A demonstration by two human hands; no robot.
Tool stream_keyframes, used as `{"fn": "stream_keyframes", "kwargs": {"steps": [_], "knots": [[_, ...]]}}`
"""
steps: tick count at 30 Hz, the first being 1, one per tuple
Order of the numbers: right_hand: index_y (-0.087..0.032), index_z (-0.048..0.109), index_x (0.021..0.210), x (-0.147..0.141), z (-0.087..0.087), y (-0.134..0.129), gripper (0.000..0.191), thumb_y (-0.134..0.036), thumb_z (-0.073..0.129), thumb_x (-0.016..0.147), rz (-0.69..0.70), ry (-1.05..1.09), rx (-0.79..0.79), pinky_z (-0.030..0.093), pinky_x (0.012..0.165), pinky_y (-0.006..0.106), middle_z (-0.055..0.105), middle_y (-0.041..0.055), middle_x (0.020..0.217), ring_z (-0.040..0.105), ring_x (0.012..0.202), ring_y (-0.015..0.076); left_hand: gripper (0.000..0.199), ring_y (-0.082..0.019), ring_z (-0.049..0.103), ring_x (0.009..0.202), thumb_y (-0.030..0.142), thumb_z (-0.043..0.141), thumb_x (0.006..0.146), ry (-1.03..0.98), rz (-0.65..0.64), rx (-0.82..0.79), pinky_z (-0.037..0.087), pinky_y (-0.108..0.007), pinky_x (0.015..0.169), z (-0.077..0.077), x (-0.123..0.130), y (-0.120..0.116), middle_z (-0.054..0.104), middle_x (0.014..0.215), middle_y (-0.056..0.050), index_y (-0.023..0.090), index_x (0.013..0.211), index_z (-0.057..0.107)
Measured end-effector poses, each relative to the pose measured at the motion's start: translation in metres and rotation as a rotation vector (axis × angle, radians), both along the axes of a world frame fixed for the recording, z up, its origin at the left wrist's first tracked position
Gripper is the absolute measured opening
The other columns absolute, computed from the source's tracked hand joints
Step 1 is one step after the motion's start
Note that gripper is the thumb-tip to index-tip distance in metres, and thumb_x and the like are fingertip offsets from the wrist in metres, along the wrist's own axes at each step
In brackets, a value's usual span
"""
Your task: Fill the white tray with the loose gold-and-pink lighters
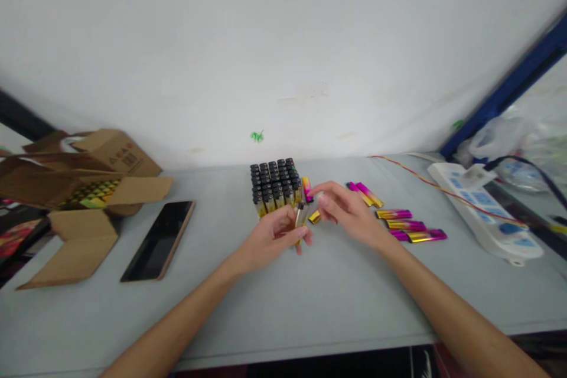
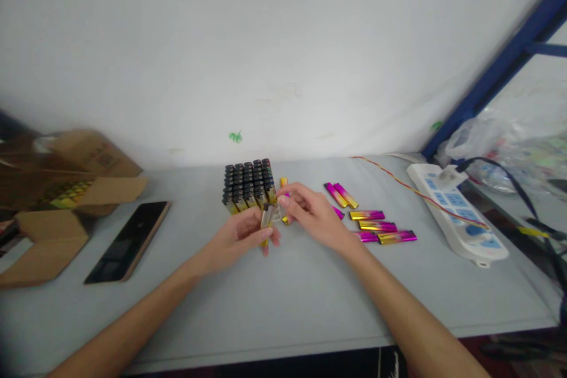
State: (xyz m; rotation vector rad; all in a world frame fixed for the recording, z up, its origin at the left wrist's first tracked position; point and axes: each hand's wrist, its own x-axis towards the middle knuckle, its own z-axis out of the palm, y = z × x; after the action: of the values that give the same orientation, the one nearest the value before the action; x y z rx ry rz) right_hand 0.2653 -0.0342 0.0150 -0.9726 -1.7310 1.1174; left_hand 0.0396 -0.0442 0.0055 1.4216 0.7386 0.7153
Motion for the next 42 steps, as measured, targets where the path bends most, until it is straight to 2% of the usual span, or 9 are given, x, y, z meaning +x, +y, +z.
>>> {"fn": "stream_keyframes", "kwargs": {"steps": [3, 7, 12, 15, 19, 23, 32, 37, 42], "knots": [[-0.018, 0.065, 0.111, 0.009, 0.001, 0.005, 0.045, -0.059, 0.047, 0.105, -0.135, -0.070, 0.051, 0.043, 0.059, 0.025, 0.059, -0.0026, 0.071, 0.055, 0.062, 0.0129, 0.035, -0.020, 0.072, 0.082, 0.047, 0.071, 0.094, -0.115, -0.015, -0.057, 0.060, -0.032, 0.063, 0.000, -0.002, 0.002, 0.072, 0.096, -0.008, 0.020, 0.102, 0.050], [-0.018, 0.066, 0.111, 0.013, 0.004, 0.007, 0.044, -0.056, 0.044, 0.107, -0.201, -0.196, 0.120, 0.041, 0.059, 0.025, 0.061, -0.0015, 0.073, 0.054, 0.062, 0.0129, 0.040, -0.017, 0.070, 0.071, 0.048, 0.072, 0.093, -0.158, 0.030, -0.045, 0.059, -0.032, 0.060, -0.001, -0.004, 0.003, 0.070, 0.087, -0.002, 0.023, 0.104, 0.042], [-0.020, 0.067, 0.109, 0.014, 0.007, 0.006, 0.040, -0.052, 0.044, 0.108, -0.203, -0.356, 0.198, 0.040, 0.060, 0.025, 0.063, -0.0019, 0.071, 0.057, 0.061, 0.0140, 0.034, -0.007, 0.046, 0.051, 0.045, 0.068, 0.093, -0.108, 0.147, -0.080, 0.035, -0.018, 0.045, -0.004, -0.006, 0.006, 0.062, 0.073, 0.005, 0.023, 0.092, 0.041], [-0.020, 0.068, 0.110, 0.021, 0.008, 0.009, 0.036, -0.047, 0.044, 0.109, -0.228, -0.500, 0.304, 0.042, 0.068, 0.027, 0.068, 0.0001, 0.076, 0.062, 0.069, 0.0163, 0.040, -0.008, 0.034, 0.049, 0.059, 0.063, 0.090, -0.124, 0.195, -0.165, 0.027, -0.019, 0.042, -0.004, -0.005, 0.008, 0.046, 0.061, 0.007, 0.021, 0.091, 0.051], [-0.020, 0.067, 0.110, 0.028, 0.009, 0.011, 0.034, -0.043, 0.043, 0.109, -0.266, -0.590, 0.357, 0.043, 0.072, 0.028, 0.071, 0.0023, 0.080, 0.066, 0.073, 0.0182, 0.060, -0.011, 0.032, 0.051, 0.076, 0.052, 0.087, -0.164, 0.209, -0.194, 0.032, -0.024, 0.044, 0.002, -0.003, 0.010, 0.039, 0.057, 0.004, 0.020, 0.067, 0.048], [-0.020, 0.067, 0.111, 0.026, 0.010, 0.009, 0.033, -0.043, 0.043, 0.110, -0.210, -0.618, 0.378, 0.044, 0.074, 0.028, 0.074, 0.0040, 0.087, 0.068, 0.078, 0.0189, 0.055, -0.010, 0.031, 0.050, 0.070, 0.054, 0.087, -0.162, 0.237, -0.221, 0.029, -0.024, 0.048, 0.005, -0.004, 0.011, 0.035, 0.055, 0.005, 0.021, 0.064, 0.044], [-0.019, 0.069, 0.106, 0.016, 0.005, 0.006, 0.037, -0.042, 0.041, 0.111, -0.086, -0.672, 0.407, 0.045, 0.076, 0.029, 0.076, 0.0061, 0.094, 0.070, 0.083, 0.0200, 0.052, -0.008, 0.019, 0.043, 0.068, 0.050, 0.086, -0.088, 0.330, -0.204, 0.016, -0.021, 0.044, -0.007, -0.008, 0.013, 0.023, 0.050, 0.009, 0.022, 0.062, 0.039], [-0.018, 0.070, 0.099, 0.008, 0.004, 0.004, 0.033, -0.037, 0.046, 0.110, -0.017, -0.712, 0.383, 0.044, 0.075, 0.029, 0.075, 0.0060, 0.091, 0.068, 0.080, 0.0193, 0.058, -0.007, 0.023, 0.044, 0.075, 0.050, 0.087, -0.089, 0.334, -0.209, 0.019, -0.020, 0.043, -0.003, -0.006, 0.014, 0.026, 0.052, 0.009, 0.021, 0.066, 0.042], [-0.018, 0.072, 0.107, -0.005, -0.002, -0.001, 0.026, -0.033, 0.051, 0.109, 0.057, -0.774, 0.405, 0.045, 0.077, 0.029, 0.077, 0.0069, 0.097, 0.071, 0.087, 0.0204, 0.059, -0.009, 0.031, 0.046, 0.079, 0.055, 0.086, -0.158, 0.279, -0.156, 0.024, -0.018, 0.041, 0.007, -0.006, 0.011, 0.042, 0.055, 0.007, 0.020, 0.082, 0.051]]}}
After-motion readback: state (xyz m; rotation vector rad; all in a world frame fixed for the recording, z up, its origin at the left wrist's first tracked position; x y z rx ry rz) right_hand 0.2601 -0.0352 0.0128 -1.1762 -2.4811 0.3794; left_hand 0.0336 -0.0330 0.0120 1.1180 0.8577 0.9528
